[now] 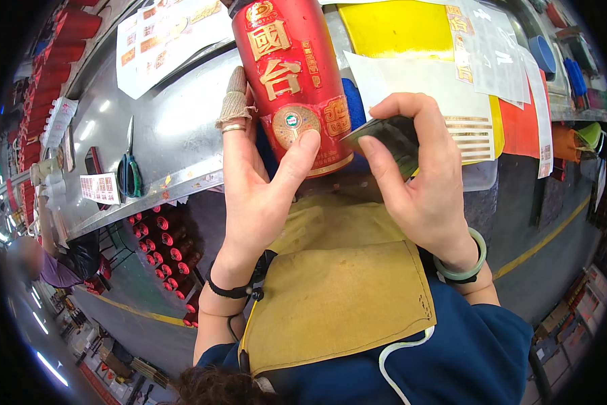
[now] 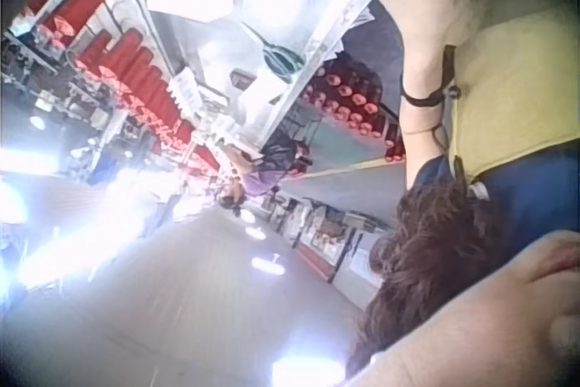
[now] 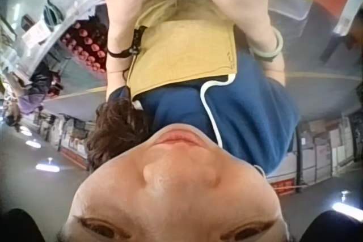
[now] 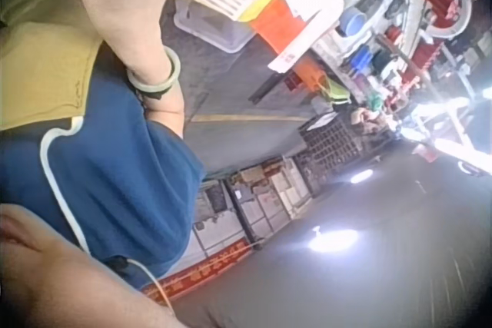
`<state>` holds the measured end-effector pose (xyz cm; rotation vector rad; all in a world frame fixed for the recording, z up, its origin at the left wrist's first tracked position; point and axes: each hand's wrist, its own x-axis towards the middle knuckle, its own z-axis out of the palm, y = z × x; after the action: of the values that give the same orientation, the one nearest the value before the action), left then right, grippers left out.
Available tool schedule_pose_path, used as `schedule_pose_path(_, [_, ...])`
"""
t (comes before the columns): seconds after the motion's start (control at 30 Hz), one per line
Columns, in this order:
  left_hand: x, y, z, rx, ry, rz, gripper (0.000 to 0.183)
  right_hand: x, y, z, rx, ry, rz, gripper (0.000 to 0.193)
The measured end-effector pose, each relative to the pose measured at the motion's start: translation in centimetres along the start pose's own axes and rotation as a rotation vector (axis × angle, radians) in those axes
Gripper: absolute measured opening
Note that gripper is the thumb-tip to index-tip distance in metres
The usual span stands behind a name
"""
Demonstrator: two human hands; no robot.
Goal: Apply gold-colored labels to red wine or liquor bottles on an assembly line.
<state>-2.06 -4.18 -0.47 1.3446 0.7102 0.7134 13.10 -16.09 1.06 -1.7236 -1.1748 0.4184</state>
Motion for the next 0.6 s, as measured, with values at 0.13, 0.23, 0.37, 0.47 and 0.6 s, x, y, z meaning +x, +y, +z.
schedule_pose_path(0.13, [-0.01, 0.31, 0.32, 0.043, -0.010, 0.000, 0.089, 0.16, -0.57, -0.22, 0.098, -0.026, 0.041, 0.026])
schedule_pose_path(0.23, [0.02, 0.62, 0.72, 0.010, -0.010, -0.009, 0.088, 0.20, -0.07, -0.28, -0.022, -0.005, -0.002, 0.026])
schedule_pose_path(0.37, [0.18, 0.40, 0.70, 0.034, -0.019, 0.011, 0.089, 0.15, -0.22, -0.30, 0.072, -0.072, 0.021, 0.026])
schedule_pose_path(0.47, [0.26, 0.11, 0.67, 0.055, -0.008, 0.032, 0.090, 0.10, -0.11, -0.39, 0.110, -0.063, 0.062, 0.025])
schedule_pose_path(0.6, [0.23, -0.22, 0.88, 0.100, -0.001, 0.044, 0.091, 0.20, 0.07, -0.59, 0.193, -0.001, 0.200, 0.023])
